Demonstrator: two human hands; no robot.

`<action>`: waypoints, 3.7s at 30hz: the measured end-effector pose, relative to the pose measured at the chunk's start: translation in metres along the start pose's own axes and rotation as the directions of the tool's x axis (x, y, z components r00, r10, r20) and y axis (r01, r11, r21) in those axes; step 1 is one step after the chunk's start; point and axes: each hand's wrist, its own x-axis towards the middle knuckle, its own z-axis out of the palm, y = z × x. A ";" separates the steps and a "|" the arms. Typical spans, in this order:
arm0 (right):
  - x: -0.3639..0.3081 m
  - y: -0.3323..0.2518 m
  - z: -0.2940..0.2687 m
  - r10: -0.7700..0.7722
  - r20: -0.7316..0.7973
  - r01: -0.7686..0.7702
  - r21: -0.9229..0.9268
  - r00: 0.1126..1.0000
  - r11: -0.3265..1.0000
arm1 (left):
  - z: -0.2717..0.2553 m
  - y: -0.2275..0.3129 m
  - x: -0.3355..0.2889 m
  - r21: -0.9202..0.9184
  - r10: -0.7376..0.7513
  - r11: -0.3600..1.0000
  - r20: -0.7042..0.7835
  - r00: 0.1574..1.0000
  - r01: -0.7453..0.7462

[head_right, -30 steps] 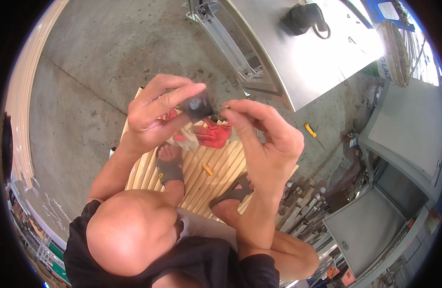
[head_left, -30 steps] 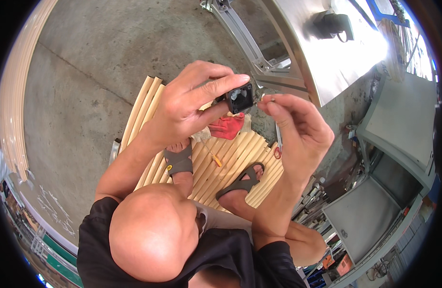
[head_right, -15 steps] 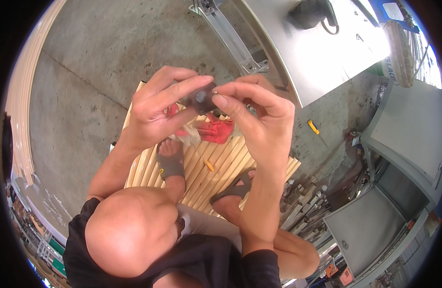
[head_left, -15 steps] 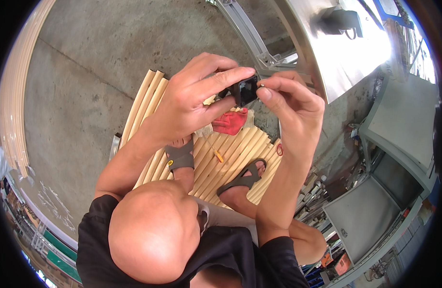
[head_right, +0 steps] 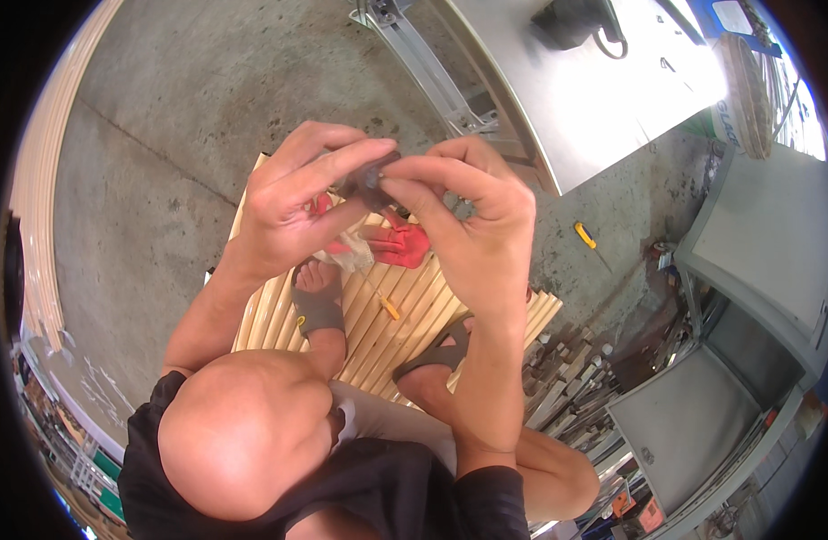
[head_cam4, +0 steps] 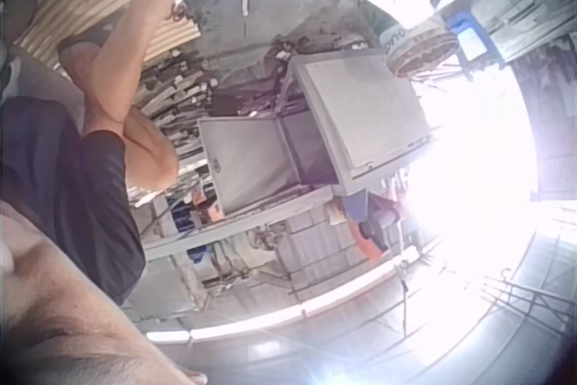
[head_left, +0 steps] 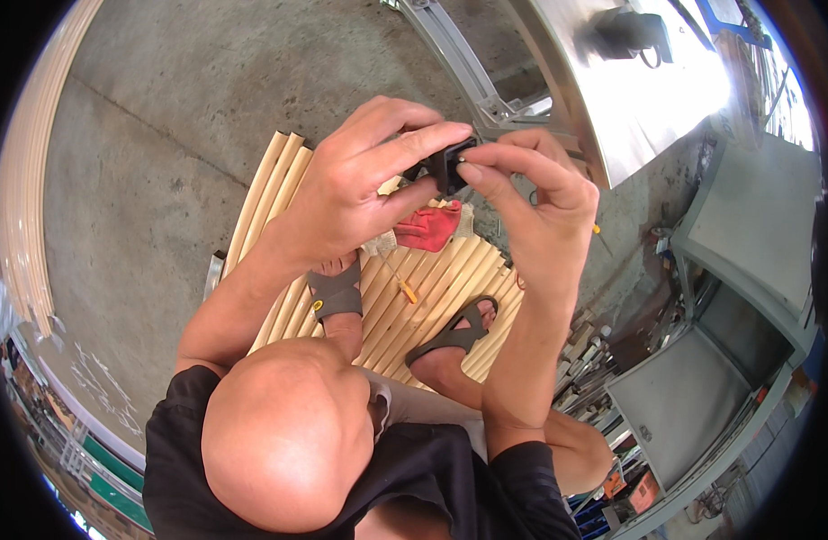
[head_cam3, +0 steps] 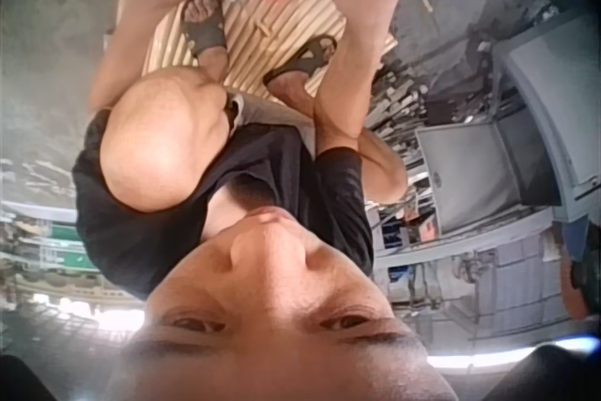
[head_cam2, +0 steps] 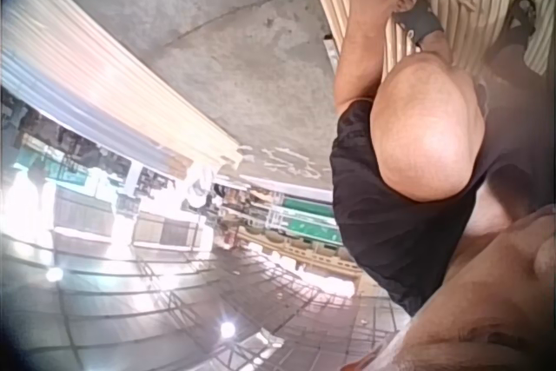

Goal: The person disassembles and reassembles a black valve component by removing and replacing small screws using a screwdriver, handling an O-ring and a secondary metal part.

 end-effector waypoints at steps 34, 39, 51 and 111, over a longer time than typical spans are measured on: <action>-0.002 -0.027 -0.021 0.270 -0.027 -0.269 0.057 0.962 0.962 | 0.001 -0.004 -0.002 -0.064 0.035 0.997 -0.035 0.999 -0.037; 0.000 -0.023 -0.001 0.310 0.026 -0.307 0.241 0.950 0.921 | 0.005 -0.002 0.000 -0.016 0.062 0.998 -0.058 0.996 -0.063; -0.004 -0.003 0.029 0.433 -0.048 -0.394 0.335 0.900 0.856 | 0.015 -0.008 -0.006 0.031 0.052 0.998 -0.089 0.995 -0.049; -0.042 0.061 0.058 0.148 0.035 -0.100 0.880 0.988 0.464 | 0.003 0.006 -0.001 0.102 0.270 0.959 -0.043 0.962 -0.265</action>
